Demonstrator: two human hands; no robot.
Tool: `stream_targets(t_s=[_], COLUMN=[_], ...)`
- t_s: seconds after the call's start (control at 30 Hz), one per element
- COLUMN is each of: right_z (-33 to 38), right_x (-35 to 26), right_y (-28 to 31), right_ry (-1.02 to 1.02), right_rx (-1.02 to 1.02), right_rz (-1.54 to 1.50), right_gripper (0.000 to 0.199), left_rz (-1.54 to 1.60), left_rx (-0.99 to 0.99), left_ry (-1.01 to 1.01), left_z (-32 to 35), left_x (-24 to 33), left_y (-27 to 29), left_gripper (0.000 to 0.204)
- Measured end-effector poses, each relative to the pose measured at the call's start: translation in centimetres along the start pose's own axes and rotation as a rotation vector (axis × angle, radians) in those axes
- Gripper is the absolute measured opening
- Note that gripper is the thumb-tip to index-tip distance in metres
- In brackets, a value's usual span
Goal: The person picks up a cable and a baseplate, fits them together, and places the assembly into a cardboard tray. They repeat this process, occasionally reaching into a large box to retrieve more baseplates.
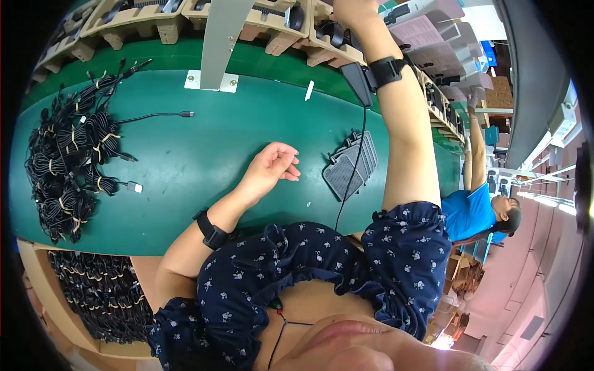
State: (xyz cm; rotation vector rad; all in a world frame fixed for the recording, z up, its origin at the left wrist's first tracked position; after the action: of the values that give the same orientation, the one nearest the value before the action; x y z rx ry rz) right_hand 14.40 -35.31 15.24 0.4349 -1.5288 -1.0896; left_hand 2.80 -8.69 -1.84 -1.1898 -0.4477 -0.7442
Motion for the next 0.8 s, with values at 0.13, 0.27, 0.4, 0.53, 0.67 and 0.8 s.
stream_targets(t_s=[0.13, 0.27, 0.4, 0.53, 0.67, 0.8], right_z=[-1.7, -1.0, -0.1, -0.3, 2.4, 1.7], right_x=[-1.1, 1.0, -0.1, 0.8, -0.7, -0.7], right_y=[-2.3, -6.7, -6.1, -7.8, -5.1, -4.5], right_ry=[-0.015, -0.336, -0.402, -0.348, -0.209, -0.278], right_rx=[0.087, 0.279, 0.276, 0.263, 0.648, 0.455], right_rz=[0.006, -0.344, -0.568, -0.715, -0.820, -0.453], right_gripper=[0.020, 0.025, 0.027, 0.025, 0.019, 0.015], left_rz=[-0.007, -0.009, -0.004, -0.011, -0.006, -0.043], left_rx=[0.018, -0.009, 0.026, 0.043, 0.040, 0.035], left_ry=[-0.008, 0.004, -0.005, -0.009, -0.014, -0.004], left_z=[0.0, -0.3, 0.0, 0.1, 0.3, 0.2], left_x=[0.1, 0.2, -0.1, -0.1, 0.0, 0.1], left_y=[-0.1, -0.9, -0.1, 0.1, 0.1, -0.4], left_gripper=[0.020, 0.018, 0.017, 0.016, 0.016, 0.016])
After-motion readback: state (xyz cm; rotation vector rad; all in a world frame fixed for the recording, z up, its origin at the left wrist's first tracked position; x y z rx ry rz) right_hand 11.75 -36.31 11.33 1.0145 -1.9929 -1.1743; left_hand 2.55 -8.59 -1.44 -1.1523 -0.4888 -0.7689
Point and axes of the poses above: each hand's wrist, its own z-axis away from the middle knuckle, its own y-axis out of the back of the hand, x = y × z, the point moved 6 cm from there along -z, towards the middle knuckle, and after that the axes turned 12 degrees about y, right-handed, at the moved point
